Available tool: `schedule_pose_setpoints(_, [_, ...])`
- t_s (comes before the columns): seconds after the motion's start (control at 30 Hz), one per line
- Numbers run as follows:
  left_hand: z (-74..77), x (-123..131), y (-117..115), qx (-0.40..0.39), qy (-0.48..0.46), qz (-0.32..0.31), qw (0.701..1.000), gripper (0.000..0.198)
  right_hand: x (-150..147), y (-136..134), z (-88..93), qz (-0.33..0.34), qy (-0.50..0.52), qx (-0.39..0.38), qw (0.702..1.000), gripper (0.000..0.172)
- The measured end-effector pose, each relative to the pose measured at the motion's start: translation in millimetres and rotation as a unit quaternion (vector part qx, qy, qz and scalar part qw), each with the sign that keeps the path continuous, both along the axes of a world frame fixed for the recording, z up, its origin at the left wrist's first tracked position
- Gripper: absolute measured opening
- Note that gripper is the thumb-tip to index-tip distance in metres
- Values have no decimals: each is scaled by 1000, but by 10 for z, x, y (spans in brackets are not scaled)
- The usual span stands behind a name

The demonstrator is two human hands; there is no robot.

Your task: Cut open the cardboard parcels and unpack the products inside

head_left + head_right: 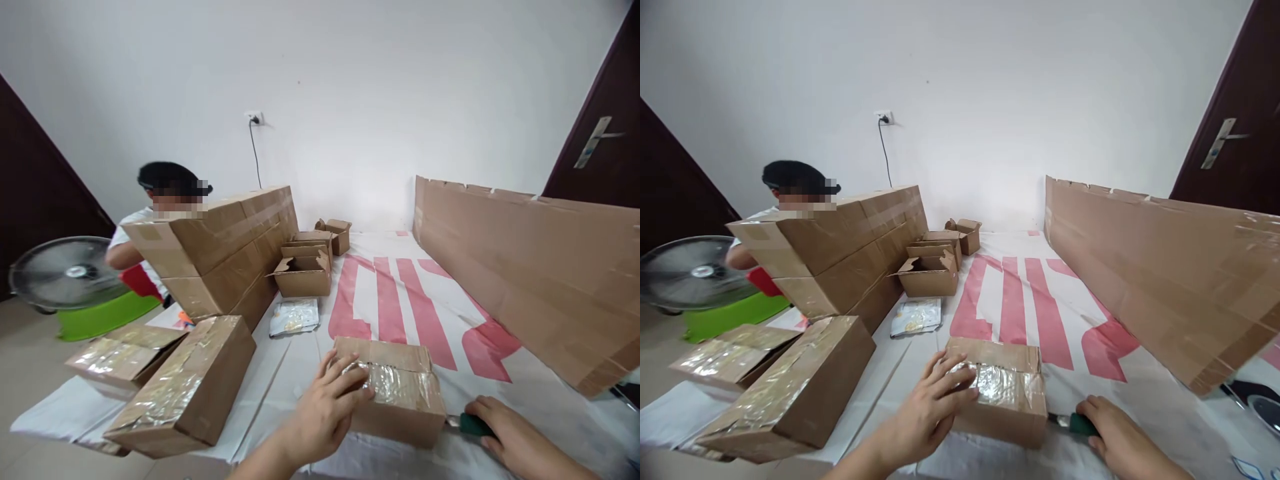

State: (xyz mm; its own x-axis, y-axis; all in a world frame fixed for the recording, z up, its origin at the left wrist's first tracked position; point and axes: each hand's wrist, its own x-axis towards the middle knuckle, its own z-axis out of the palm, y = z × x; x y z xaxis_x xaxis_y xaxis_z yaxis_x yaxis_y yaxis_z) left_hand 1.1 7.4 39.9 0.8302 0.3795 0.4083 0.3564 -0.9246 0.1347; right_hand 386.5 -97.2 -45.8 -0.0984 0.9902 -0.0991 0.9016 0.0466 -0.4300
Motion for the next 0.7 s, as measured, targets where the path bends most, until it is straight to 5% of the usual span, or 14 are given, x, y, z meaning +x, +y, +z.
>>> schedule_pose_setpoints(0.13, [-569, -123, -89, 79, -165, 84, 980, 51, 263, 42, 111, -37, 7, 47, 998, 48])
schedule_pose_setpoints(0.23, [-806, -89, -142, 84, -219, 103, 967, 51, 141, 203, 447, -62, 11, 103, 993, 46])
schedule_pose_setpoints(0.33, [-878, -5, -143, 88, -262, 120, 954, 46, -307, 400, 926, -13, 15, 153, 988, 46])
schedule_pose_setpoints(0.47, [-869, 30, -102, 102, -264, 112, 953, 44, -1054, 637, 1424, 173, -48, 145, 973, 49])
schedule_pose_setpoints(0.57, [-861, 12, -94, 107, -259, 109, 954, 42, -1467, 796, 1559, 252, -137, 133, 949, 58])
schedule_pose_setpoints(0.7, [-883, 0, -102, 104, -259, 115, 953, 41, -1734, 928, 1570, 272, -241, 118, 924, 65])
